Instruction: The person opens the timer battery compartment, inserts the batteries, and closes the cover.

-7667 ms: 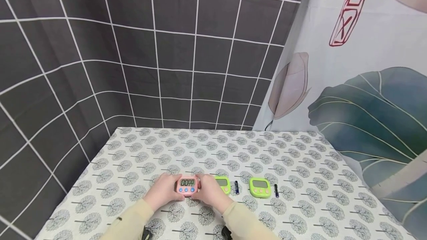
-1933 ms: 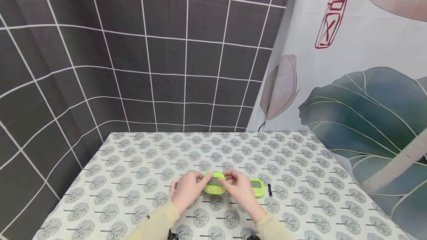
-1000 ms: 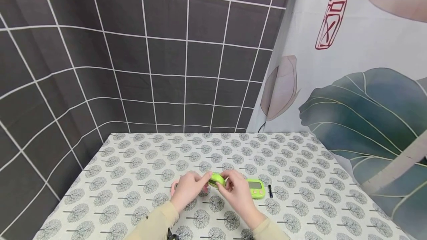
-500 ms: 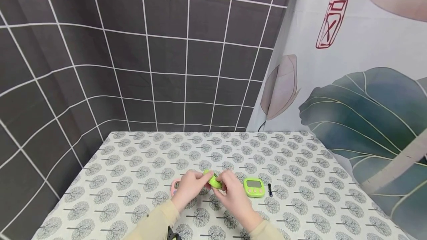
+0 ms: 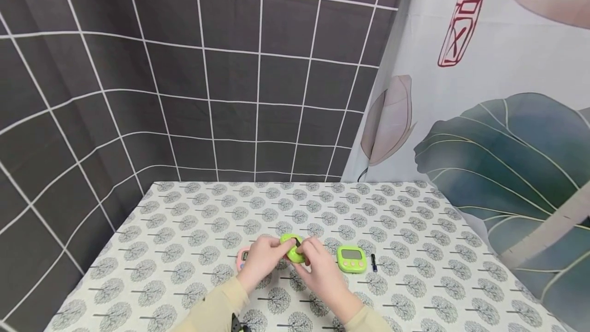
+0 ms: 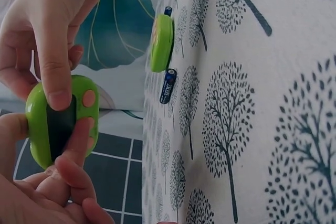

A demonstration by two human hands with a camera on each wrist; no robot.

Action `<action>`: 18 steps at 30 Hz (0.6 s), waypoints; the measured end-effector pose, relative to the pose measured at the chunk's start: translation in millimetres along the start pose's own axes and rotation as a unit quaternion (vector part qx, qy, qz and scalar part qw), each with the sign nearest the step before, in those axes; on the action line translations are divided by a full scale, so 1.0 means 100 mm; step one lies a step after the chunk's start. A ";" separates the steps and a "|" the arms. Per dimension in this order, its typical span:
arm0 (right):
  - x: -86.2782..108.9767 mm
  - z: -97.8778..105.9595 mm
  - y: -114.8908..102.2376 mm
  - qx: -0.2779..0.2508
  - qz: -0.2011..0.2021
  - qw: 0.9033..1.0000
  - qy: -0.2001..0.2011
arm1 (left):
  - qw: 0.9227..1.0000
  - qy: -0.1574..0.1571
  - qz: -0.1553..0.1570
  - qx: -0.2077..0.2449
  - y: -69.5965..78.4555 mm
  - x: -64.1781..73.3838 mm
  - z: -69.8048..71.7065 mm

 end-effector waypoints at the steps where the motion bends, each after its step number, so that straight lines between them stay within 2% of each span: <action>1: 0.00 0.00 0.01 -0.003 -0.003 1.000 -0.001 | 1.000 0.002 0.003 0.001 0.00 0.00 0.00; 8: 0.02 0.00 0.07 -0.011 -0.028 1.000 0.001 | 1.000 0.011 0.010 0.005 0.03 0.02 0.02; 18: 0.02 0.02 0.06 -0.021 -0.018 1.000 0.000 | 1.000 0.003 0.009 0.010 0.06 0.03 0.00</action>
Point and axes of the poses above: each hand's wrist, its own x-axis away from the middle knuckle, its own z-axis out of the back of the hand, y = z × x, the point moved 10 cm from there along -x, towards the middle knuckle, and after that the axes turned 15 degrees about x, right-handed, at the moved point
